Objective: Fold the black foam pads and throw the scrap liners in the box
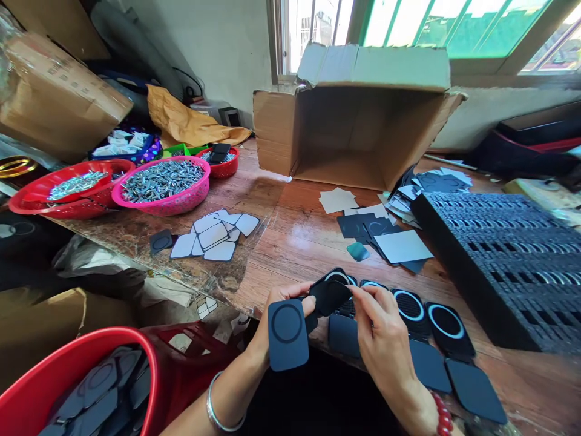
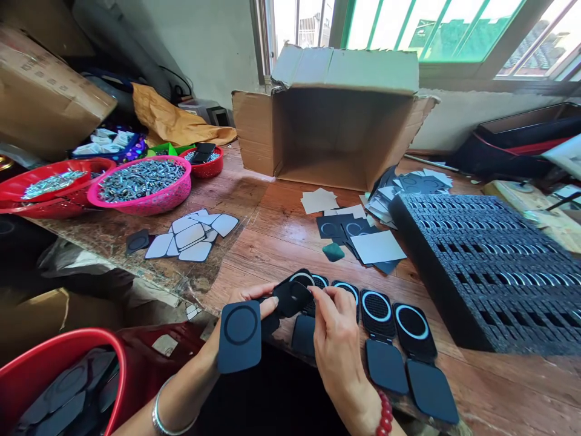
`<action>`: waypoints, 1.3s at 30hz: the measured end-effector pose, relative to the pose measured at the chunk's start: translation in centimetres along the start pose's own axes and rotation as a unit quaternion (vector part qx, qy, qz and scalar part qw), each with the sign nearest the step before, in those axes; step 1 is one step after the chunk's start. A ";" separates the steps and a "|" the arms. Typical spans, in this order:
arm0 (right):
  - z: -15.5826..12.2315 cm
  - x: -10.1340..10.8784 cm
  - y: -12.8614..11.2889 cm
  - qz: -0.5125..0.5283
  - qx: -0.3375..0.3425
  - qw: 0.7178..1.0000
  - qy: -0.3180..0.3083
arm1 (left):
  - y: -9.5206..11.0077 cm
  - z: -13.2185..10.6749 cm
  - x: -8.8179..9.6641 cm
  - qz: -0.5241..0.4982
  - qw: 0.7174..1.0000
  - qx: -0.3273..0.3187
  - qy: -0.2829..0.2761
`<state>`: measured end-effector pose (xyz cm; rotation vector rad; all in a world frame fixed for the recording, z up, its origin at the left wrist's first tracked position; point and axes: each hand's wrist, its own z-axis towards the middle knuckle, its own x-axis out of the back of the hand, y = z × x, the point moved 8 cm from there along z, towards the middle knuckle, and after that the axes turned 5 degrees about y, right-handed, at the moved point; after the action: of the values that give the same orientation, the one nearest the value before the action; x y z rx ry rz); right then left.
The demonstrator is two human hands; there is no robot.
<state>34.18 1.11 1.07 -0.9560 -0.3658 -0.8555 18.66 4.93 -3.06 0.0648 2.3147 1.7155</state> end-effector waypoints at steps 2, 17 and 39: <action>0.1 0.3 -0.4 -0.011 0.029 0.999 0.028 | 0.1 0.1 -0.1 0.002 1.000 -0.003 0.003; 1.5 0.8 4.2 0.148 -0.255 0.955 0.008 | 0.1 -0.3 -0.4 -0.001 1.000 0.021 -0.013; 1.9 0.4 3.9 0.064 -0.207 0.971 -0.097 | -2.0 0.2 -1.0 -0.059 0.994 0.084 -0.034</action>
<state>37.57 3.68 0.17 -1.4424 -0.2922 -0.7341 19.89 4.32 -4.82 0.0164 2.3564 1.4392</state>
